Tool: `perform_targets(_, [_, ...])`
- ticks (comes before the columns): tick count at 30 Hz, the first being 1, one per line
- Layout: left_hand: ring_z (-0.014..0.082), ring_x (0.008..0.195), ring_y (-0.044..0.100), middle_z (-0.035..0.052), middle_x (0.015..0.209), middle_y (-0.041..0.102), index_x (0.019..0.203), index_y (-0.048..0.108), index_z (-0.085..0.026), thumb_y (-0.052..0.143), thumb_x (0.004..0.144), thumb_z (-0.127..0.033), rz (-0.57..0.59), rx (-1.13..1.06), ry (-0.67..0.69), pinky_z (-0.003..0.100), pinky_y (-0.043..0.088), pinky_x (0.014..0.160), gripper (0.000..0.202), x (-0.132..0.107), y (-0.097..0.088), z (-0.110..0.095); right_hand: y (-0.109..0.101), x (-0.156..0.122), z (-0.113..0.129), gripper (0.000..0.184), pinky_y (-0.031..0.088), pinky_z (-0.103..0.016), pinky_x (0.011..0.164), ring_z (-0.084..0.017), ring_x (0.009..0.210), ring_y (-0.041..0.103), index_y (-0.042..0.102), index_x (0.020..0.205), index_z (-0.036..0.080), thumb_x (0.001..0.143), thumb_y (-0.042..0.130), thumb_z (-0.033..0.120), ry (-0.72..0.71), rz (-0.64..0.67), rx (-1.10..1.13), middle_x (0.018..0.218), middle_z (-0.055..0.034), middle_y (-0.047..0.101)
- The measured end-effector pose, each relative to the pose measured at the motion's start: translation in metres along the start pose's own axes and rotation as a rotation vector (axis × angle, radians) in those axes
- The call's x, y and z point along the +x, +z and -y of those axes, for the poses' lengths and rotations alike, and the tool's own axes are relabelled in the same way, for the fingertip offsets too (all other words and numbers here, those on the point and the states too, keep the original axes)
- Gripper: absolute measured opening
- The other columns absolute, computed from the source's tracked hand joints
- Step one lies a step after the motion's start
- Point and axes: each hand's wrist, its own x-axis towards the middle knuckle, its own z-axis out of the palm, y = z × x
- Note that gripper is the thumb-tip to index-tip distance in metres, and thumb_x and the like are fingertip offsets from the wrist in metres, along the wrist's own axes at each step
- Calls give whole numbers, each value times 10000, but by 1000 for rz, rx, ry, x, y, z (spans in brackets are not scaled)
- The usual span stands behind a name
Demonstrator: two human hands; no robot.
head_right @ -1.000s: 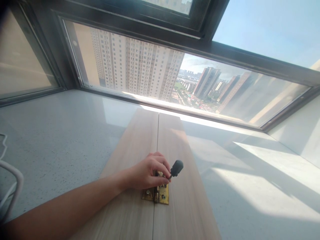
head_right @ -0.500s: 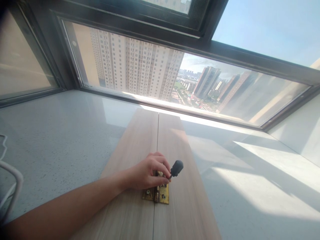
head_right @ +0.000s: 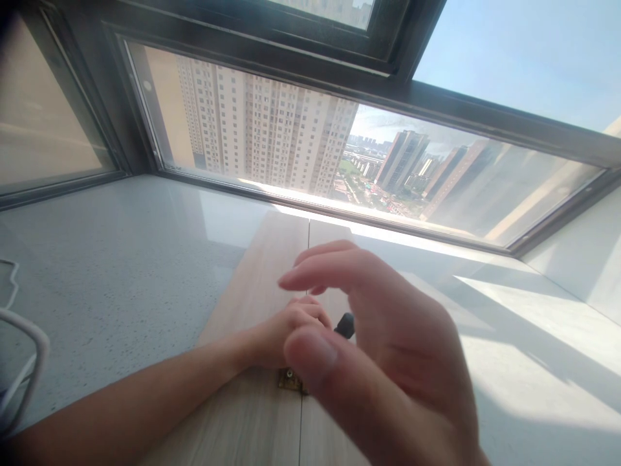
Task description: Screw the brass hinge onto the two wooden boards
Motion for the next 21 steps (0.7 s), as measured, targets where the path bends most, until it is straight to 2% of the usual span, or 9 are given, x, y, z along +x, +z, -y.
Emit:
perform_targets(3, [207, 1011, 579, 18, 932, 720, 807, 738, -199, 720, 789, -261, -13, -42, 25, 357, 352, 974, 67, 0, 0, -2, -8, 4, -31, 209, 524, -373, 763, -258, 978, 604, 651, 1054, 313, 856, 625, 377, 158, 75, 15, 1061, -31, 649])
perform_targets(6, [201, 993, 577, 31, 920, 718, 808, 741, -195, 714, 797, -249, -9, -52, 32, 352, 371, 950, 61, 0, -1, -2, -6, -23, -67, 346, 528, -354, 752, -245, 984, 598, 595, 1189, 291, 858, 622, 387, 341, 110, 122, 1142, -59, 632])
perform_targets(8, [197, 975, 582, 41, 906, 717, 807, 740, -185, 708, 801, -234, -9, -54, 51, 347, 384, 933, 59, 0, -1, -2, 0, -47, -81, 347, 528, -360, 789, -235, 993, 601, 571, 1233, 289, 900, 567, 386, 405, 121, 253, 1156, -69, 631])
perform_targets(12, [198, 978, 593, 45, 941, 721, 805, 733, -187, 697, 804, -225, -18, -46, 83, 366, 369, 961, 52, 0, 0, 1, 18, -76, -84, 277, 521, -353, 831, -205, 960, 624, 589, 1207, 293, 939, 529, 328, 428, 92, 398, 1088, -56, 668])
perform_targets(16, [193, 945, 595, 47, 925, 716, 836, 735, -187, 680, 809, -257, -8, -31, 90, 364, 382, 944, 92, 0, -1, 1, 29, -78, -77, 217, 530, -340, 774, -188, 871, 638, 611, 1133, 283, 921, 571, 297, 397, 24, 427, 997, -40, 685])
perform_targets(21, [170, 888, 599, 38, 849, 715, 846, 730, -174, 708, 802, -303, -19, -66, 107, 318, 409, 894, 138, 0, -2, 0, 32, -78, -79, 175, 533, -324, 693, -175, 782, 633, 617, 1049, 272, 875, 636, 254, 351, -60, 404, 903, -18, 670])
